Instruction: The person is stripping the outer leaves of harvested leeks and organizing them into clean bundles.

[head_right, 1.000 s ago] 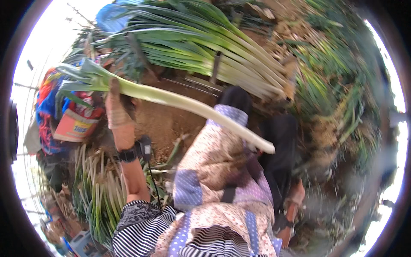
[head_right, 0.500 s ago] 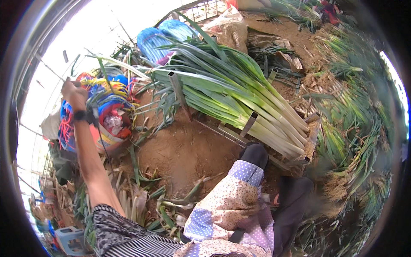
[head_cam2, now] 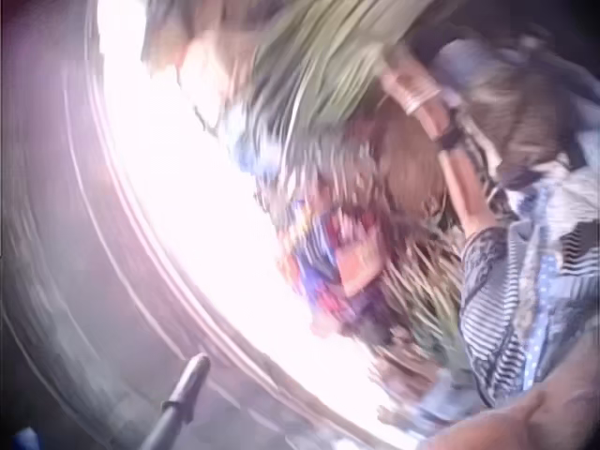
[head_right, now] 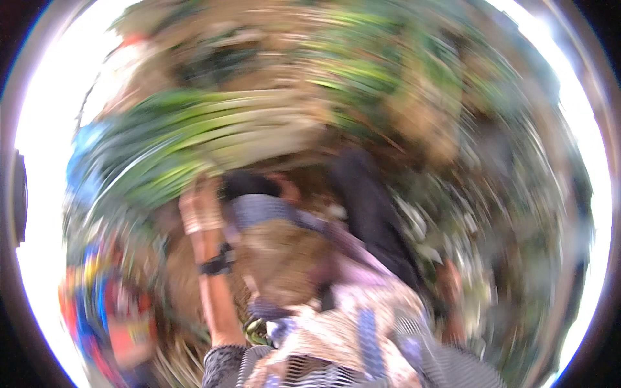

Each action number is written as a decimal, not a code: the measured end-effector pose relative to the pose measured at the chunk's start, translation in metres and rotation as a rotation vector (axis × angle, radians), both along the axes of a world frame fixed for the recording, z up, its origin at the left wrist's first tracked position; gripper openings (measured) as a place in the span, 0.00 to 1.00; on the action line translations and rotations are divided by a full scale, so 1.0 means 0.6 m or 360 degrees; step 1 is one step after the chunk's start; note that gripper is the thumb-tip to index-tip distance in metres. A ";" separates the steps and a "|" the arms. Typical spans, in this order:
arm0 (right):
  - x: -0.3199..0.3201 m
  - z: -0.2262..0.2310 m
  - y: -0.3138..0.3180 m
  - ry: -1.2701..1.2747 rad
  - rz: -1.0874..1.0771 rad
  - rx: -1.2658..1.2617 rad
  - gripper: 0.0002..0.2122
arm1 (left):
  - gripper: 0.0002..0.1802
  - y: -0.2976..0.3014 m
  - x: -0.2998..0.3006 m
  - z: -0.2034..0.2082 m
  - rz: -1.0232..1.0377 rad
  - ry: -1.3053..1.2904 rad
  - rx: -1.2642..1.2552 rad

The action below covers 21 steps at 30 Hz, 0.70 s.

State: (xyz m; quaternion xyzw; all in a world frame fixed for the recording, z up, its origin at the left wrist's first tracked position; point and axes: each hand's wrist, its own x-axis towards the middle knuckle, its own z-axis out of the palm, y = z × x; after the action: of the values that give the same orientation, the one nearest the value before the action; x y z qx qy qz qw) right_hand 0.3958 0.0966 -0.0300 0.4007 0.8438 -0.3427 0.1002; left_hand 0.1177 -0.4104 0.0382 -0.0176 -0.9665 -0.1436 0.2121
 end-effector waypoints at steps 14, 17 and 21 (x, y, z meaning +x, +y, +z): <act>0.323 -0.034 0.111 -0.0762 -0.1323 0.0928 0.41 | 0.23 -0.003 -0.040 -0.036 -0.0218 -0.0593 0.0695; 0.335 -0.009 0.136 -0.0598 -0.1200 0.1276 0.44 | 0.24 0.007 -0.015 -0.011 -0.0134 -0.0607 0.0595; 0.364 0.004 0.180 -0.0646 -0.1466 0.1085 0.45 | 0.26 0.016 0.013 0.015 -0.0003 -0.0678 0.0404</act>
State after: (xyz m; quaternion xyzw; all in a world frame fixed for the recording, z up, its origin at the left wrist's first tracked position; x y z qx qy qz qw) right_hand 0.6140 0.2044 -0.0278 0.7914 0.6100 0.0217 -0.0335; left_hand 0.1256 -0.4008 0.0474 0.0390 -0.9636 -0.2646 0.0038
